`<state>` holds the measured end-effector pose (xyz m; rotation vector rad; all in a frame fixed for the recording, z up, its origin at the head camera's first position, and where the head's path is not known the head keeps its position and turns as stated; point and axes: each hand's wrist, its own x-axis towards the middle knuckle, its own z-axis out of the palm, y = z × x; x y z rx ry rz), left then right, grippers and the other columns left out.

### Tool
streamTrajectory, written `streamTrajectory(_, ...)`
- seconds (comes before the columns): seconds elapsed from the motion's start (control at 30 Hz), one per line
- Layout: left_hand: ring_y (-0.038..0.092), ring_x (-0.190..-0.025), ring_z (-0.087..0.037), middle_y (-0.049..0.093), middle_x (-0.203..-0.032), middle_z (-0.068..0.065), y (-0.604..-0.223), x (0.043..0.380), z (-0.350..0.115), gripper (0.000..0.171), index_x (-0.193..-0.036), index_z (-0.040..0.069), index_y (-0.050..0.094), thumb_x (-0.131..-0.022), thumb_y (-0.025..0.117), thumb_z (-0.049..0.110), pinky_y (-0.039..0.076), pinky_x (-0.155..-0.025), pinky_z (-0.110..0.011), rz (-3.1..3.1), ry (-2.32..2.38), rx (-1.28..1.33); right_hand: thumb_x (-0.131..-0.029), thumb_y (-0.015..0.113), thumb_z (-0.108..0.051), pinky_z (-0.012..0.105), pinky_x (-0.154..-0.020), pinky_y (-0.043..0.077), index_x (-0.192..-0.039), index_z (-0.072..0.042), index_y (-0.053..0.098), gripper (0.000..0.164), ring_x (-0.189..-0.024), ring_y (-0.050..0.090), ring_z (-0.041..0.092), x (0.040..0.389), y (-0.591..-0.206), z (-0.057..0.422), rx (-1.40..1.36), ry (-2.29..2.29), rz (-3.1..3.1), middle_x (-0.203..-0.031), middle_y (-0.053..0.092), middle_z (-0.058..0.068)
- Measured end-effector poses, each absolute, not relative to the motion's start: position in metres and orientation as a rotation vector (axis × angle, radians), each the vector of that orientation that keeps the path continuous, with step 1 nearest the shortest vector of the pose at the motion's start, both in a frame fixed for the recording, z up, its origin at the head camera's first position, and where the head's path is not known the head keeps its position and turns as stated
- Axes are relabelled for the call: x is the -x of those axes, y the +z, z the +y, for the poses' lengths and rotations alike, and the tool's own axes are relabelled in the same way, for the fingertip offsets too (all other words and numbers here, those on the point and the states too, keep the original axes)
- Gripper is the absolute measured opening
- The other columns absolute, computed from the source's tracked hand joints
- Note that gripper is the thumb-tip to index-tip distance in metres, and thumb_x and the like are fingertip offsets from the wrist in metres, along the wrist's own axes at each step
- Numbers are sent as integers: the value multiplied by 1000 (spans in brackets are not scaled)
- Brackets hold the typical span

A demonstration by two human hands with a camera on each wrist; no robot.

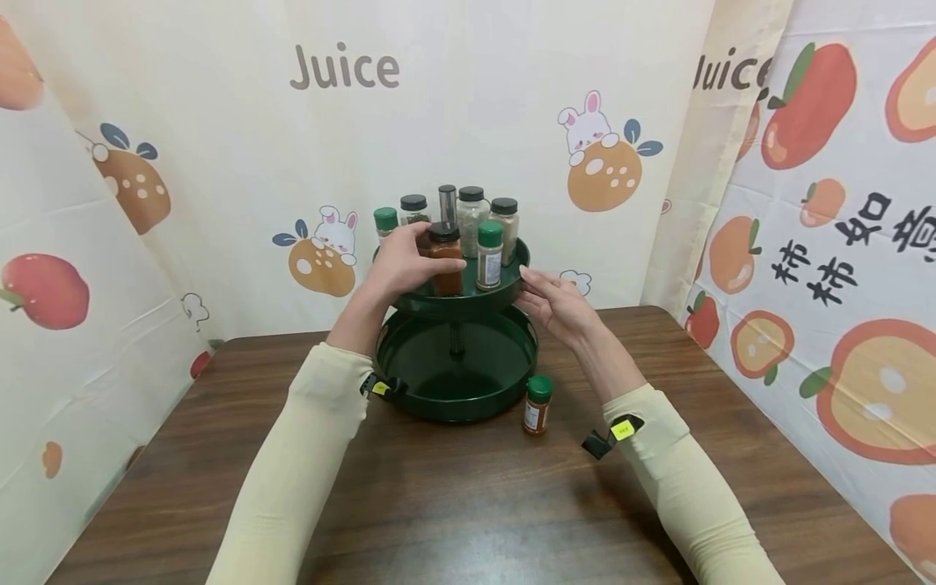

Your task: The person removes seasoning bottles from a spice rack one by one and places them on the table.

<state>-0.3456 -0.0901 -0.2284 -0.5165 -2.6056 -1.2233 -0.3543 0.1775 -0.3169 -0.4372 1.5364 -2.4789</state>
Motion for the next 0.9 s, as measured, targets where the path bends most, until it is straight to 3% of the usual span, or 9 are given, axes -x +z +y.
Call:
streamTrajectory(0.23, 56, -91, -24, 64, -103, -11, -228, 346, -93, 48, -114, 8, 66, -78, 83, 35, 48, -73, -40, -2580, -1265, 529, -97, 63, -22, 27, -88, 56, -149, 7, 32, 67, -114, 61, 22, 353, -314, 176, 426, -2477, 1536, -131, 56, 17)
streamTrajectory(0.67, 55, -89, -25, 64, -99, -13, -226, 347, -95, 46, -110, 5, 65, -78, 83, 34, 46, -70, -39, -2573, -1238, 524, -95, 65, -21, 28, -87, 56, -148, 7, 34, 67, -110, 64, 22, 353, -315, 177, 412, -2486, 1518, -128, 59, 17)
streamTrajectory(0.9, 58, -91, -23, 65, -100, -11, -215, 340, -91, 47, -111, 7, 66, -77, 84, 33, 50, -77, -42, -2510, -1276, 550, -95, 65, -22, 28, -87, 56, -147, 7, 36, 66, -109, 64, 22, 354, -315, 177, 422, -2479, 1529, -125, 61, 15)
